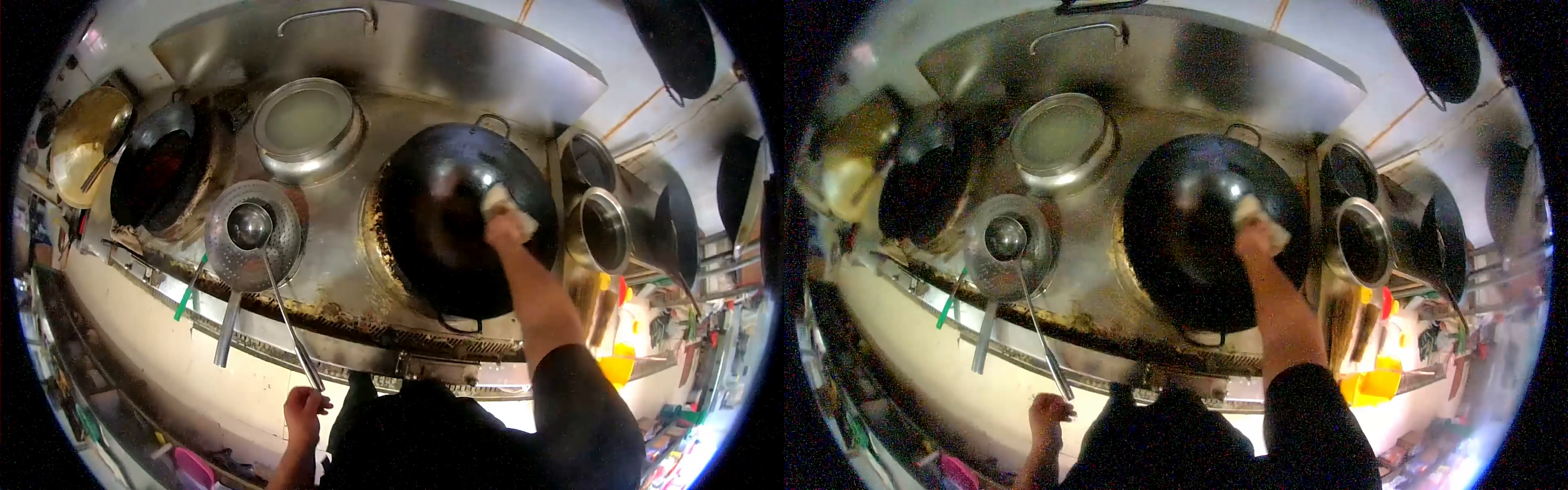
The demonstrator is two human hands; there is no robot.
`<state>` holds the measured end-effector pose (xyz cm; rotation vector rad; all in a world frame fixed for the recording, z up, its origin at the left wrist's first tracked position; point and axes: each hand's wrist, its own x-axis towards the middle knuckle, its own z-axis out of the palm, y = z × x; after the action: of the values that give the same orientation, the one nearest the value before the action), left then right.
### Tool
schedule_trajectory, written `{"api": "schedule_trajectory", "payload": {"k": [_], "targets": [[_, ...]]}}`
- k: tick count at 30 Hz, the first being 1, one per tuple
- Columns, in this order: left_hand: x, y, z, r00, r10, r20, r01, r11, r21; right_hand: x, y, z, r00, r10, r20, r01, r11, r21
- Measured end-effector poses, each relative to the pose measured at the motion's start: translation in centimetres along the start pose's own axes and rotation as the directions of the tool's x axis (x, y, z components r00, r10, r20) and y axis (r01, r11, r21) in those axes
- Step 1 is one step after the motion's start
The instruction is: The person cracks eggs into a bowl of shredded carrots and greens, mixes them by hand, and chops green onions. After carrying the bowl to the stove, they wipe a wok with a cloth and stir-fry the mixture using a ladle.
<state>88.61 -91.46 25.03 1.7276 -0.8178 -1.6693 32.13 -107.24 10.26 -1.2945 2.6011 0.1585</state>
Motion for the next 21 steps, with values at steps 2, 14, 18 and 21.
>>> {"api": "schedule_trajectory", "payload": {"k": [2, 14, 18, 21], "targets": [[-1.3, -0.2, 1.1, 0.998, 0.028, -0.047, -0.03, 0.998, -0.051, 1.5, -4.5, 7.0, 0.987, 0.026, 0.157, -0.142, 0.599, 0.788], [3.5, 5.3, 4.7, 0.893, 0.186, 0.41, -0.252, 0.961, 0.112, -25.6, 5.8, -21.1, 0.45, -0.613, 0.65, 0.127, 0.764, 0.633], [5.2, 5.9, 5.3, 0.767, 0.17, 0.618, -0.203, 0.979, -0.017, -35.5, 7.2, -19.0, 0.832, -0.073, 0.55, -0.049, 0.978, 0.204], [5.1, 6.6, 6.0, 0.687, 0.048, 0.725, -0.212, 0.968, 0.136, -40.9, 11.4, -11.0, 0.936, -0.202, 0.289, -0.02, 0.788, 0.615]]}}
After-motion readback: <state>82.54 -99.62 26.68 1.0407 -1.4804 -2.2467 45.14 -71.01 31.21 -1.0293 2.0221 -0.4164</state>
